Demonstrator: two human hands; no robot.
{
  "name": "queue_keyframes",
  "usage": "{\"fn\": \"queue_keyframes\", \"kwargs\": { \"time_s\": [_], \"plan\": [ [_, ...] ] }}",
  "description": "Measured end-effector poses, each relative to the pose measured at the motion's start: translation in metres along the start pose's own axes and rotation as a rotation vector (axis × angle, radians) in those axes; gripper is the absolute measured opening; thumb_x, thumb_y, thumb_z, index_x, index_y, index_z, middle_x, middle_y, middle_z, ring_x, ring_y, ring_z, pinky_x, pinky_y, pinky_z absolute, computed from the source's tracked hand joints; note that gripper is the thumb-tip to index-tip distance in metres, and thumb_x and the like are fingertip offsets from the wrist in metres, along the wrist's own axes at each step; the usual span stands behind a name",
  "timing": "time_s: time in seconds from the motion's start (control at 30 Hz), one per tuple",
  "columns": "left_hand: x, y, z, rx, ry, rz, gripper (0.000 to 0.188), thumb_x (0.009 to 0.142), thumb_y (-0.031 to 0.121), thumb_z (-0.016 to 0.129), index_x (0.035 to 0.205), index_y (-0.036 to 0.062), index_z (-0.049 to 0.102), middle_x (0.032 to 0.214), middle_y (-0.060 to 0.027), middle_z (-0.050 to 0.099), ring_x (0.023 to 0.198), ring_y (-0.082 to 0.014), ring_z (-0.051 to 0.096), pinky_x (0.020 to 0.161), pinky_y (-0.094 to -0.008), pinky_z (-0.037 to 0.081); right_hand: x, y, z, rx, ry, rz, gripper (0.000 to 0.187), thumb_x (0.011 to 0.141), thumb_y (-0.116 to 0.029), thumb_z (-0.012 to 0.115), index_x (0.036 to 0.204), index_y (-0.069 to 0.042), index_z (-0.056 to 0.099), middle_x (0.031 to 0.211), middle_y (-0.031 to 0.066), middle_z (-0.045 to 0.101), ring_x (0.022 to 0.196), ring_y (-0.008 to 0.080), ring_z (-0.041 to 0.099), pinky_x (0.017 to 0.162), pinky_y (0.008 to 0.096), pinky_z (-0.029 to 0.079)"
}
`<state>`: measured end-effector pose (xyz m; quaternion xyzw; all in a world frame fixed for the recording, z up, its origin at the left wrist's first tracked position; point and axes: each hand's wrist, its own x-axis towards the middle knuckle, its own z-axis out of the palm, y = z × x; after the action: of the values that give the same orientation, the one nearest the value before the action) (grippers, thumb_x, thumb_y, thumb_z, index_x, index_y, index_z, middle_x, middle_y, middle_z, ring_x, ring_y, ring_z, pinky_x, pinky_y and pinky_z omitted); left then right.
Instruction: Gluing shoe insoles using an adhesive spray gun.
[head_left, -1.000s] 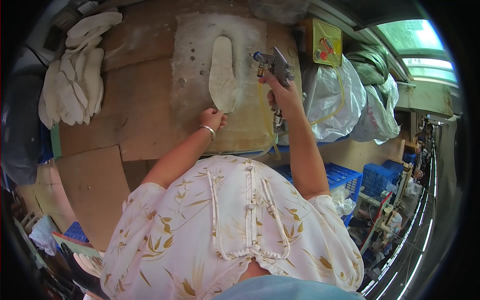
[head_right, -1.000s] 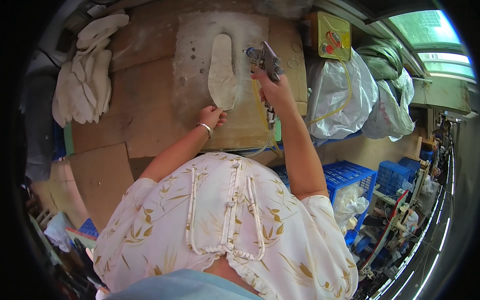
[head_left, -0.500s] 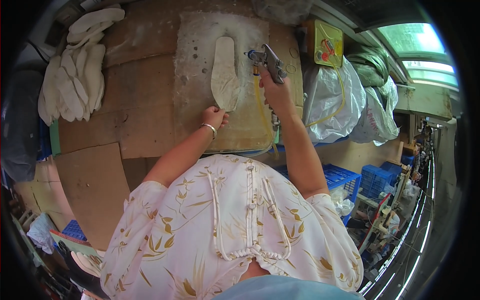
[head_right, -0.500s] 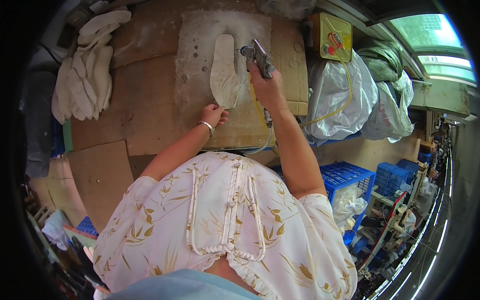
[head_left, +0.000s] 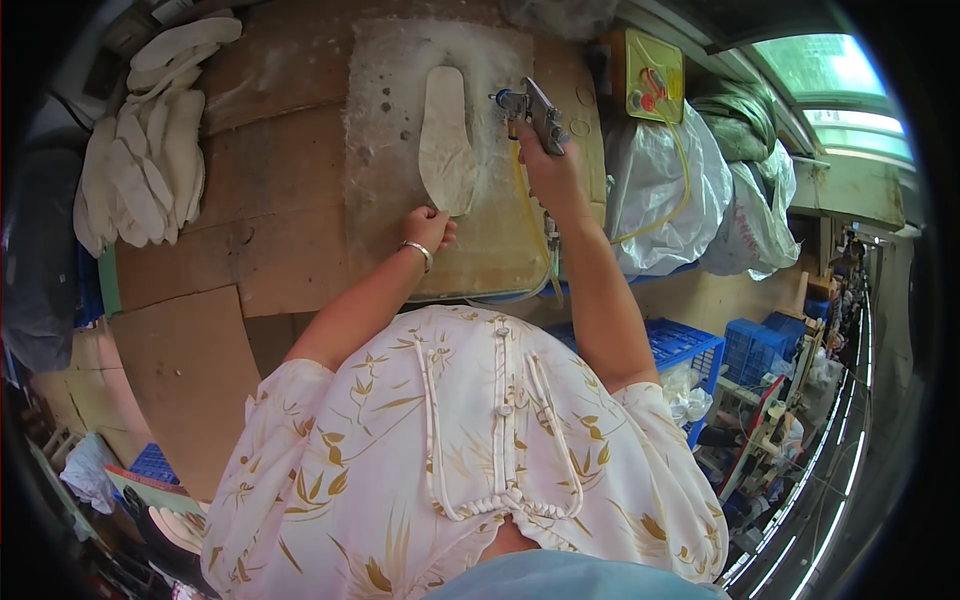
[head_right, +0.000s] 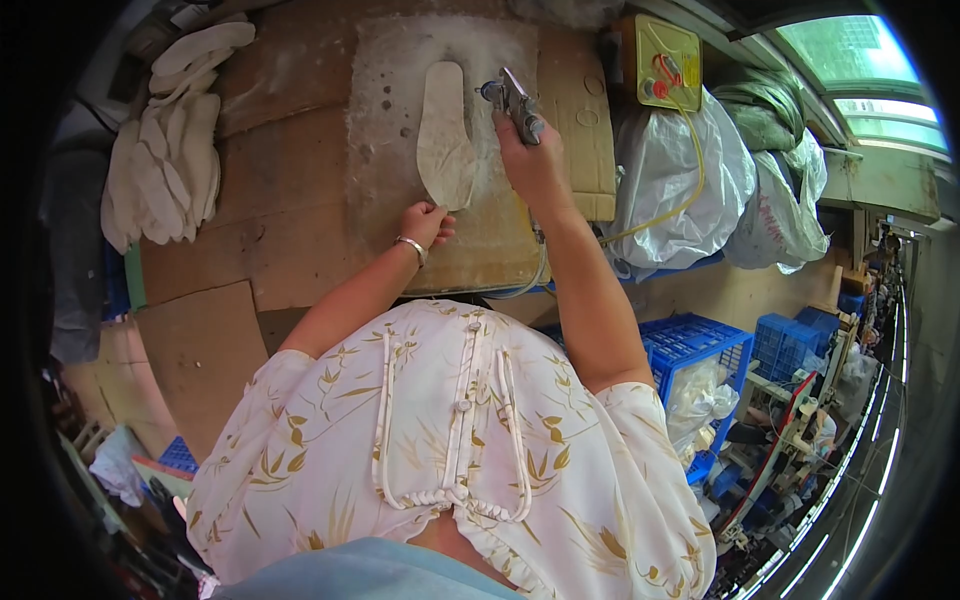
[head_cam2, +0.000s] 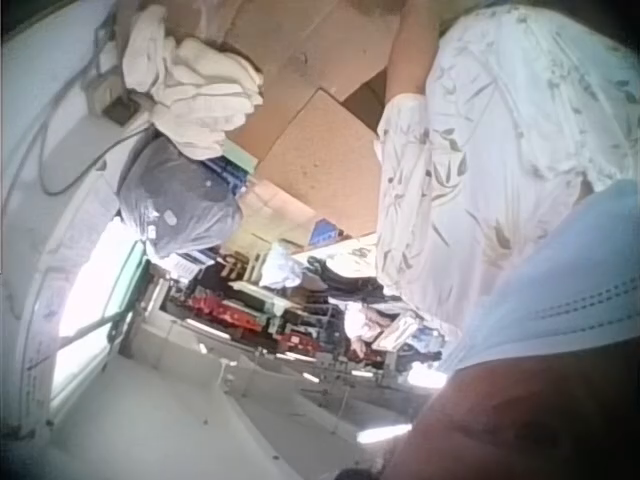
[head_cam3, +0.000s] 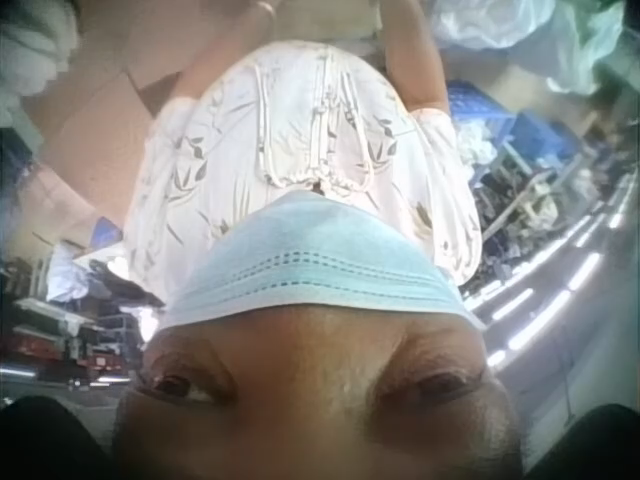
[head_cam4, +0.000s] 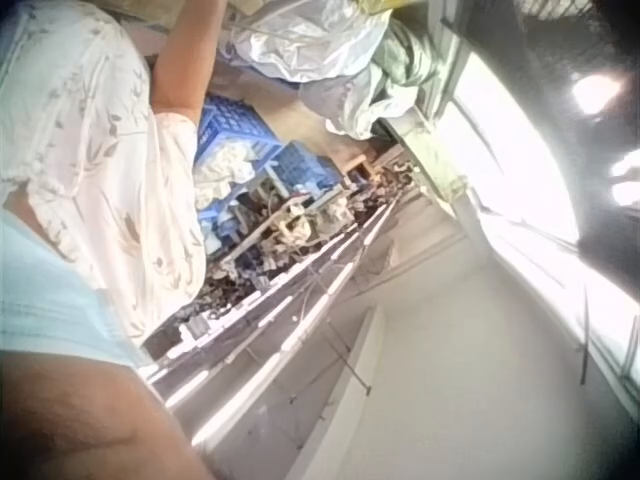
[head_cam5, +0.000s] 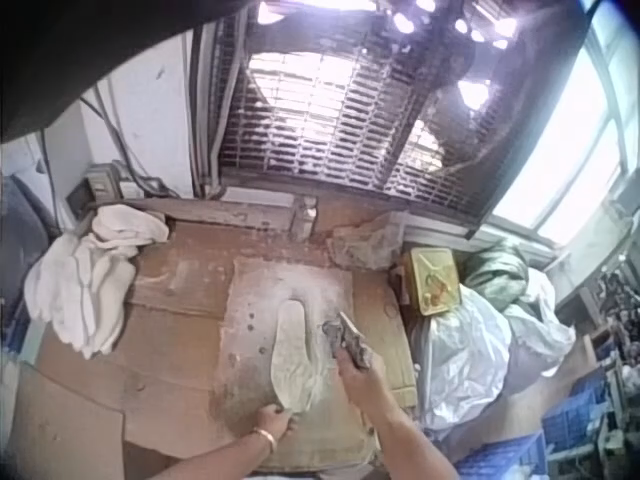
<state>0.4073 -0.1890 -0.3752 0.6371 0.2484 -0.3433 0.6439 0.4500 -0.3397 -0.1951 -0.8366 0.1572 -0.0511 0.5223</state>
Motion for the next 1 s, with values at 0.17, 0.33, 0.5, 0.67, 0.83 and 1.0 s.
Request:
{"fn": "queue_keyframes", "kwargs": {
  "time_s": [0.17,0.33,0.5,0.67,0.83,1.0],
  "plan": [
    [-0.001,0.001,0.0,-0.005,0.004,-0.007,0.015,0.083,0.02,0.053,0.079,0.0057,0.051,0.075,-0.0061,0.063,0.053,-0.0123,0.06,0.041,-0.0216,0.044,0.0,0.004,0.0,-0.014,0.016,-0.016,0.024,0.081,-0.023,0.058,0.077,0.001,0.055,0.058,0.0041,0.046,0.056,0.0112,0.04,0.053,0.0287,0.037],
    [0.001,-0.001,-0.001,-0.043,0.02,-0.003,0.011,0.082,0.016,0.052,0.078,0.0052,0.052,0.071,-0.0059,0.064,0.051,-0.0124,0.06,0.039,-0.0221,0.043,-0.019,-0.007,-0.004,-0.102,-0.09,0.086,0.025,0.08,-0.024,0.059,0.076,0.0,0.056,0.057,0.0046,0.046,0.054,0.0126,0.04,0.053,0.0292,0.038],
    [-0.001,0.0,0.001,-0.025,0.024,-0.003,0.012,0.081,0.016,0.053,0.079,0.0049,0.052,0.071,-0.0061,0.064,0.051,-0.0125,0.06,0.039,-0.0222,0.043,-0.017,0.006,-0.003,-0.056,-0.059,-0.004,0.025,0.081,-0.024,0.059,0.077,0.0,0.055,0.058,0.0052,0.047,0.054,0.0132,0.04,0.053,0.0293,0.038],
    [0.0,0.001,0.0,0.015,0.016,-0.016,0.013,0.084,0.019,0.052,0.081,0.0066,0.052,0.076,-0.0062,0.064,0.054,-0.0116,0.06,0.042,-0.021,0.043,-0.018,0.007,-0.007,-0.084,-0.079,0.025,0.025,0.081,-0.024,0.058,0.08,0.001,0.055,0.06,0.0063,0.049,0.055,0.014,0.041,0.054,0.0294,0.038],
    [0.001,-0.001,0.0,0.008,0.006,-0.004,0.013,0.084,0.019,0.051,0.081,0.0061,0.051,0.076,-0.0062,0.064,0.054,-0.0118,0.06,0.042,-0.0211,0.043,-0.031,0.007,-0.004,-0.047,-0.123,-0.018,0.026,0.081,-0.024,0.059,0.078,0.001,0.054,0.057,0.0048,0.046,0.054,0.0125,0.038,0.052,0.0294,0.037],
    [0.001,-0.001,-0.001,0.016,0.004,0.005,0.014,0.084,0.019,0.052,0.081,0.0058,0.052,0.076,-0.0062,0.064,0.054,-0.0119,0.06,0.042,-0.0212,0.044,-0.029,0.005,-0.011,-0.064,-0.142,0.086,0.025,0.081,-0.024,0.058,0.077,0.001,0.053,0.058,0.0048,0.046,0.055,0.0122,0.038,0.052,0.0295,0.036]
  ]
}}
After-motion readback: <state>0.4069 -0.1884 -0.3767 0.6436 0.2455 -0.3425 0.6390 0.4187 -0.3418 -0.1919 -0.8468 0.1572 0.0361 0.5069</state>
